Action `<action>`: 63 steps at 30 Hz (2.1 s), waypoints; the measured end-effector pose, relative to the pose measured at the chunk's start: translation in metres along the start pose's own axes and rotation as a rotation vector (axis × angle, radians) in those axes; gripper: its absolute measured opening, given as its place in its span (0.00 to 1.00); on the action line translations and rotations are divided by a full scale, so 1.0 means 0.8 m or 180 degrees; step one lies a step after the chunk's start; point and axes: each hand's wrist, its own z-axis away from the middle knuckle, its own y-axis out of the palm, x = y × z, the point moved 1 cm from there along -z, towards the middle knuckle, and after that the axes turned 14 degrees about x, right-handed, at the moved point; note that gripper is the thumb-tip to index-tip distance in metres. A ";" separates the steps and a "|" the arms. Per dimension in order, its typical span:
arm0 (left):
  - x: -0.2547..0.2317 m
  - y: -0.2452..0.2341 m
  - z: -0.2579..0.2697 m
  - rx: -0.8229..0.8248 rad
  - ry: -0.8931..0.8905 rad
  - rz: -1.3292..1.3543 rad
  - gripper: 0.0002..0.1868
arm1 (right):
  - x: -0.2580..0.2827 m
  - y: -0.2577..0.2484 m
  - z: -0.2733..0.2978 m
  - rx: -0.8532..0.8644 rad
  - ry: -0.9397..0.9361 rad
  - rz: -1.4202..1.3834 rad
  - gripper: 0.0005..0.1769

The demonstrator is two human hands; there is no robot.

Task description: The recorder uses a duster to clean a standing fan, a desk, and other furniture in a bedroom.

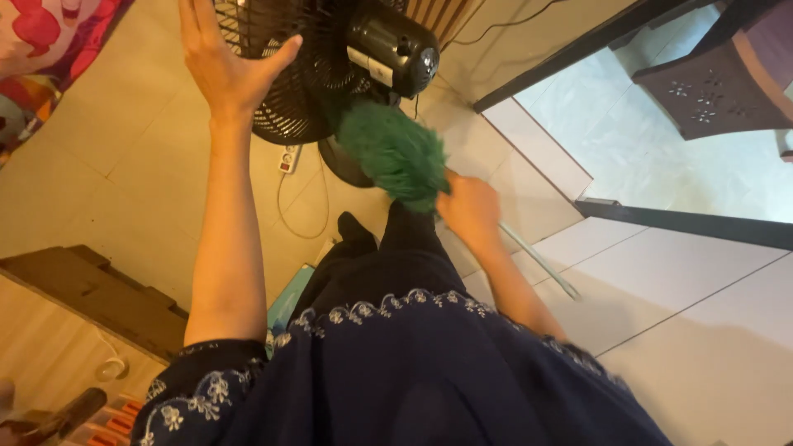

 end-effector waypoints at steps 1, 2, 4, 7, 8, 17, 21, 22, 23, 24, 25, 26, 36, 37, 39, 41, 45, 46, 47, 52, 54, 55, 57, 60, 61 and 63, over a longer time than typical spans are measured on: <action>-0.003 -0.002 0.000 0.0007 -0.0004 0.0006 0.55 | 0.005 0.014 -0.015 0.0007 0.0008 0.0001 0.21; -0.005 -0.003 0.000 0.0106 -0.0178 0.0103 0.52 | 0.011 0.028 -0.030 -0.0068 -0.0054 0.0124 0.23; -0.003 0.000 -0.003 0.0175 -0.0333 0.0202 0.50 | 0.032 0.014 -0.050 -0.0173 -0.0131 0.0259 0.25; 0.007 0.003 0.003 0.0088 -0.0144 -0.0119 0.54 | 0.069 -0.053 -0.047 -0.0213 -0.0173 0.0256 0.25; 0.005 0.003 0.007 0.0065 -0.0160 -0.0118 0.54 | 0.070 -0.074 -0.040 -0.0541 -0.0340 0.0102 0.25; 0.000 -0.003 0.007 0.0025 -0.0082 0.0057 0.56 | 0.083 -0.076 -0.031 -0.0915 -0.0301 0.0242 0.29; -0.004 -0.007 0.002 0.0097 -0.0013 0.0266 0.57 | 0.076 -0.066 0.001 0.0357 -0.0459 0.0776 0.29; 0.002 -0.004 0.006 0.0119 -0.0019 0.0267 0.57 | 0.072 -0.068 -0.004 0.0374 -0.0450 0.0764 0.29; 0.008 0.003 0.002 0.0040 0.0013 0.0087 0.58 | 0.065 -0.074 -0.015 0.0555 -0.0527 0.0766 0.27; 0.013 0.009 -0.003 -0.0040 0.0044 -0.0094 0.58 | 0.059 -0.080 -0.025 0.0737 -0.0603 0.0767 0.26; 0.005 0.005 -0.005 -0.0064 0.0053 -0.0085 0.58 | 0.058 -0.100 -0.039 0.0716 -0.0602 0.0784 0.26; -0.002 0.000 -0.007 -0.0015 0.0032 0.0006 0.59 | 0.055 -0.122 -0.052 0.0109 -0.0410 0.0125 0.22; -0.006 -0.008 -0.006 -0.0011 -0.0042 0.0181 0.60 | 0.044 -0.096 -0.067 -0.1925 -0.0897 -0.0607 0.23; -0.005 -0.006 -0.001 0.0008 -0.0073 0.0190 0.60 | 0.048 -0.103 -0.067 -0.1890 -0.0886 -0.0602 0.23; -0.002 -0.004 -0.001 0.0076 -0.0010 0.0112 0.57 | 0.058 -0.121 -0.072 -0.2118 -0.0648 -0.0518 0.24; -0.006 -0.011 -0.002 0.0098 -0.0022 0.0166 0.50 | 0.055 -0.097 -0.063 -0.1253 -0.0556 -0.0203 0.26; -0.001 -0.022 0.002 0.0062 0.0049 0.0555 0.27 | 0.047 -0.072 -0.027 0.0744 -0.0407 0.1536 0.23; -0.002 -0.024 0.001 0.0061 0.0052 0.0558 0.27 | 0.051 -0.075 -0.027 0.0741 -0.0404 0.1538 0.23; -0.002 -0.025 0.001 0.0073 -0.0043 0.0821 0.25 | 0.054 -0.079 -0.028 0.0731 -0.0499 0.1074 0.28; 0.015 -0.010 0.015 0.0139 -0.0075 0.1082 0.24 | 0.039 -0.127 -0.055 -0.0792 -0.0715 -0.0098 0.30; 0.019 -0.006 0.004 -0.0082 0.0040 0.1147 0.22 | 0.036 -0.145 -0.072 -0.1978 -0.1144 -0.0143 0.25; 0.017 -0.008 0.003 -0.0120 0.0045 0.1141 0.22 | 0.053 -0.157 -0.073 -0.1993 -0.1176 -0.0128 0.25; 0.011 -0.011 0.010 -0.0070 0.0040 0.1092 0.22 | 0.084 -0.172 -0.070 -0.2059 -0.1370 -0.0195 0.30; 0.004 -0.013 0.010 -0.0069 0.0097 0.1046 0.22 | 0.120 -0.170 -0.079 -0.1812 -0.1375 0.0363 0.36; 0.003 -0.014 0.009 -0.0086 0.0109 0.1042 0.22 | 0.113 -0.166 -0.072 -0.1829 -0.1386 0.0369 0.36; 0.005 -0.016 0.010 -0.0145 -0.0016 0.0994 0.21 | 0.099 -0.153 -0.063 -0.0925 -0.0764 0.0835 0.39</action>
